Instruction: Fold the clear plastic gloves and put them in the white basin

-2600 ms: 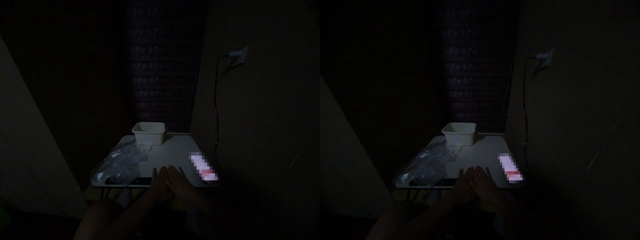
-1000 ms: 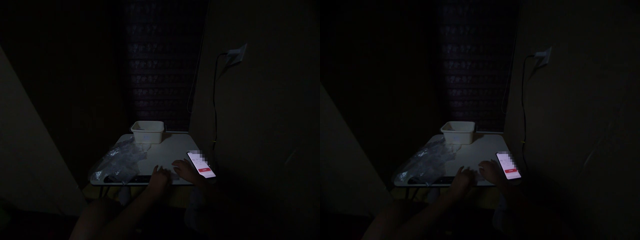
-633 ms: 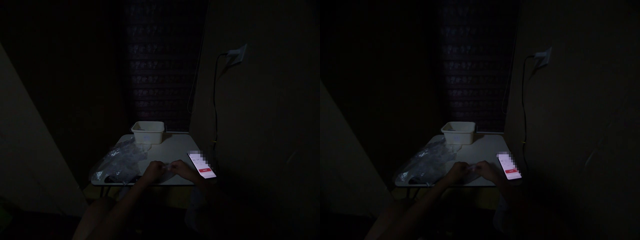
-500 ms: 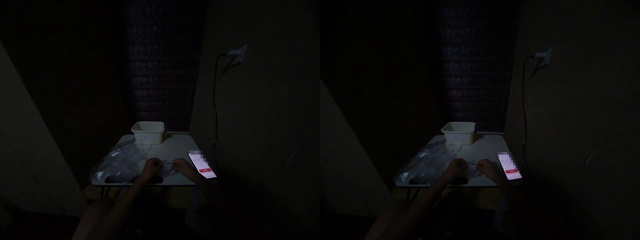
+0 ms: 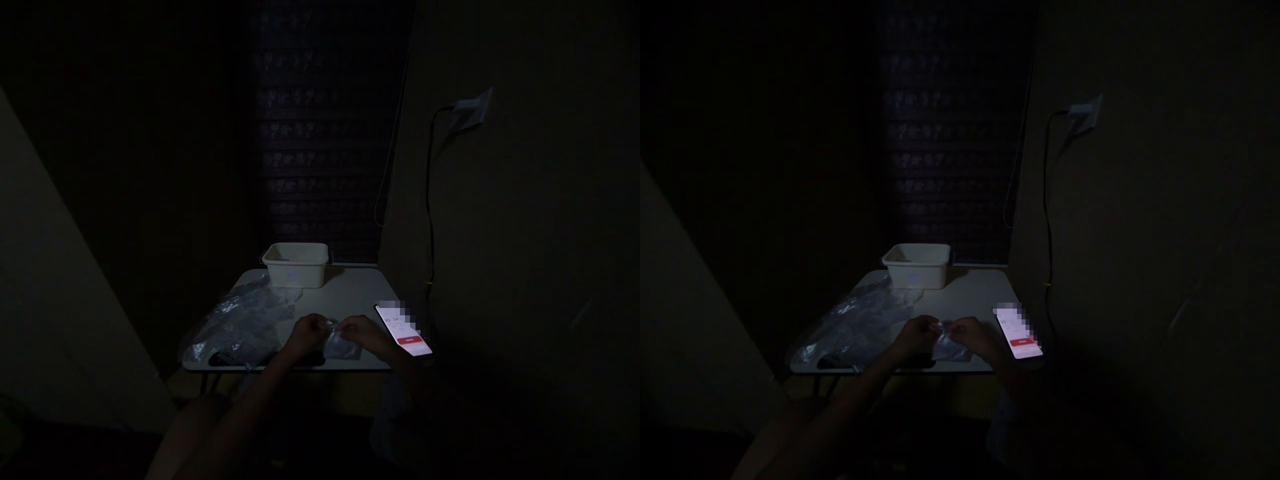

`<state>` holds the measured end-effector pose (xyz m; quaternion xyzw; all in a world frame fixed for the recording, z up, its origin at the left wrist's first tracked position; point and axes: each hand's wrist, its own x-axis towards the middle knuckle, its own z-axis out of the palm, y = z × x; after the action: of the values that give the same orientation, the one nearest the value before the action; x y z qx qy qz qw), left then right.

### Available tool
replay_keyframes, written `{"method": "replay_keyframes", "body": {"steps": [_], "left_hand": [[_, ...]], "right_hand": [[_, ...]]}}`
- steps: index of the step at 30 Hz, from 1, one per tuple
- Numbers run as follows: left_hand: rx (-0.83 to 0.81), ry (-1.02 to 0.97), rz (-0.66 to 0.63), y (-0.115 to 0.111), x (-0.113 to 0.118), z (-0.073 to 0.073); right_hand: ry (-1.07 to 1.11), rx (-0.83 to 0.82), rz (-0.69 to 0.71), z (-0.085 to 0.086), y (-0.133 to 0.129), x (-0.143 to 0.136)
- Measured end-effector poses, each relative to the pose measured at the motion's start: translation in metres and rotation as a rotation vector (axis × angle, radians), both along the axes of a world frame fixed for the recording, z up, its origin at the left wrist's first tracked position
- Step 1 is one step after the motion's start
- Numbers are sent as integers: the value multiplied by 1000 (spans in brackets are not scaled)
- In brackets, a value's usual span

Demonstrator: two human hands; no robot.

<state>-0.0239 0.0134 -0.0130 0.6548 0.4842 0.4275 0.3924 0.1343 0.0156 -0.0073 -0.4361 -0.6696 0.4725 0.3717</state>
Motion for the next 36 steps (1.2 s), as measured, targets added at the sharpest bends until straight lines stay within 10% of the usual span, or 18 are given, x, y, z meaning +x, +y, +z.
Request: {"method": "replay_keyframes", "body": {"steps": [24, 36], "left_hand": [[-293, -33, -182, -17, 0, -3], [-189, -404, 103, -9, 1, -1]], "right_hand": [[27, 11, -92, 14, -2, 5], [57, -124, -22, 10, -4, 3]]}}
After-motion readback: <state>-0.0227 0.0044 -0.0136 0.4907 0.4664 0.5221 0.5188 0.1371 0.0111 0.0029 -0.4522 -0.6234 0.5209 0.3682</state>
